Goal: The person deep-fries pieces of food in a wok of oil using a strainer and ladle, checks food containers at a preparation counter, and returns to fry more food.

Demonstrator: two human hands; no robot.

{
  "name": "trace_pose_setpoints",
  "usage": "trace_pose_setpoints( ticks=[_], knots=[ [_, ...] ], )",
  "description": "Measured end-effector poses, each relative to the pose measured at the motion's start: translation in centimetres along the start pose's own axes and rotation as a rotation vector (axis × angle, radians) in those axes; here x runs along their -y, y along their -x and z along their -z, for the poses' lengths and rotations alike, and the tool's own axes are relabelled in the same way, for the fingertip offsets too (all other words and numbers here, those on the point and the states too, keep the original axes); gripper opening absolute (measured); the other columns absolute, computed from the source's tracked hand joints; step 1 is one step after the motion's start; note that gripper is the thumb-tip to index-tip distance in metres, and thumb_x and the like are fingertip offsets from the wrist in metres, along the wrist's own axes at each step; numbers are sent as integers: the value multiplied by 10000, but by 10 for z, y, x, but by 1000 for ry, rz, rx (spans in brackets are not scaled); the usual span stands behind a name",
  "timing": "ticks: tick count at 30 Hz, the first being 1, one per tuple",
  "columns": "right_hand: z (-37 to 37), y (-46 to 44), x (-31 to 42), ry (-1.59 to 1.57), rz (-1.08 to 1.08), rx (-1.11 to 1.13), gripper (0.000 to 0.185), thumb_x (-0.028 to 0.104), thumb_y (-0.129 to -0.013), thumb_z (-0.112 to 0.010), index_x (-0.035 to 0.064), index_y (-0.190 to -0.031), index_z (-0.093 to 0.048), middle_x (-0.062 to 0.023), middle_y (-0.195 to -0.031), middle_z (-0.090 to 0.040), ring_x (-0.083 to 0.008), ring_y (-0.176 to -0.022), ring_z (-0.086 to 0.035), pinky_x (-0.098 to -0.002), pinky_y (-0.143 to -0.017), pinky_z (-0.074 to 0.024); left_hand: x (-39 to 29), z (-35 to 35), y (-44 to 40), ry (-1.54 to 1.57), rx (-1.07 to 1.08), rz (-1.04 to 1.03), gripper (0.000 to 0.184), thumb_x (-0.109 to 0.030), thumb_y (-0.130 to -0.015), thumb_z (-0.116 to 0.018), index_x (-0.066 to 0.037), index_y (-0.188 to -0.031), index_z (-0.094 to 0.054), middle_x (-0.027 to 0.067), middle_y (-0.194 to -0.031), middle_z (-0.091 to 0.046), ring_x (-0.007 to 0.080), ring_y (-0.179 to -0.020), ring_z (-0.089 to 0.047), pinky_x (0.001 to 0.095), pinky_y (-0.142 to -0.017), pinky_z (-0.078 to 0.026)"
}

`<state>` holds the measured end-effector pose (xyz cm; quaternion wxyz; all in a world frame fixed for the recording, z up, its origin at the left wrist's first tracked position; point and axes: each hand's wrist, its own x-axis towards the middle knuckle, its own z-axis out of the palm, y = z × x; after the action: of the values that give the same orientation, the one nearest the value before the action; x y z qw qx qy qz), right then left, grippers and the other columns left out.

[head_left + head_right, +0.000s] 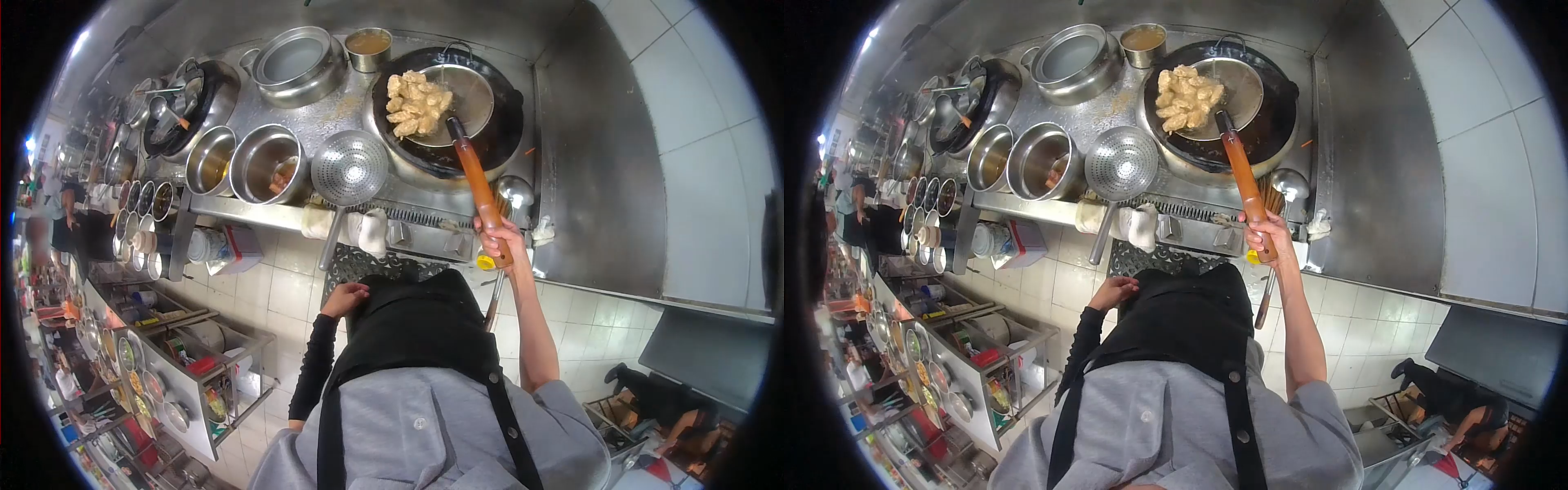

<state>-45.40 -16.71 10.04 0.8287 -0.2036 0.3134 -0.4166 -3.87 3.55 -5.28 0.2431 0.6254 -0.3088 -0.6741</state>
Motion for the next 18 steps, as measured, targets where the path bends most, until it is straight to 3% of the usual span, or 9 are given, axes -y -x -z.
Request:
trace_pose_setpoints(
  ticks=[10, 18],
  knots=[
    [10, 31, 29, 160, -41, 34, 341, -34, -885, -619, -122, -1202, -529, -180, -1071, -601, -109, -574, -524, -235, -411, -413, 4, 12, 10, -38, -39, 17, 285, -125, -983, -623, 36, -1200, -710, 96, -1015, -770, 140, -925, -709, 285, -853, -556],
    [-31, 45, 32, 216, 9, -128, 282, -68, -828, -567, -118, -1106, -570, -129, -899, -608, -109, -512, -492, -242, -380, -375, -4, 17, 28, -13, -80, 82, 276, -93, -1014, -613, 7, -1263, -675, 53, -1054, -753, 114, -957, -692, 257, -852, -549]
  ],
)
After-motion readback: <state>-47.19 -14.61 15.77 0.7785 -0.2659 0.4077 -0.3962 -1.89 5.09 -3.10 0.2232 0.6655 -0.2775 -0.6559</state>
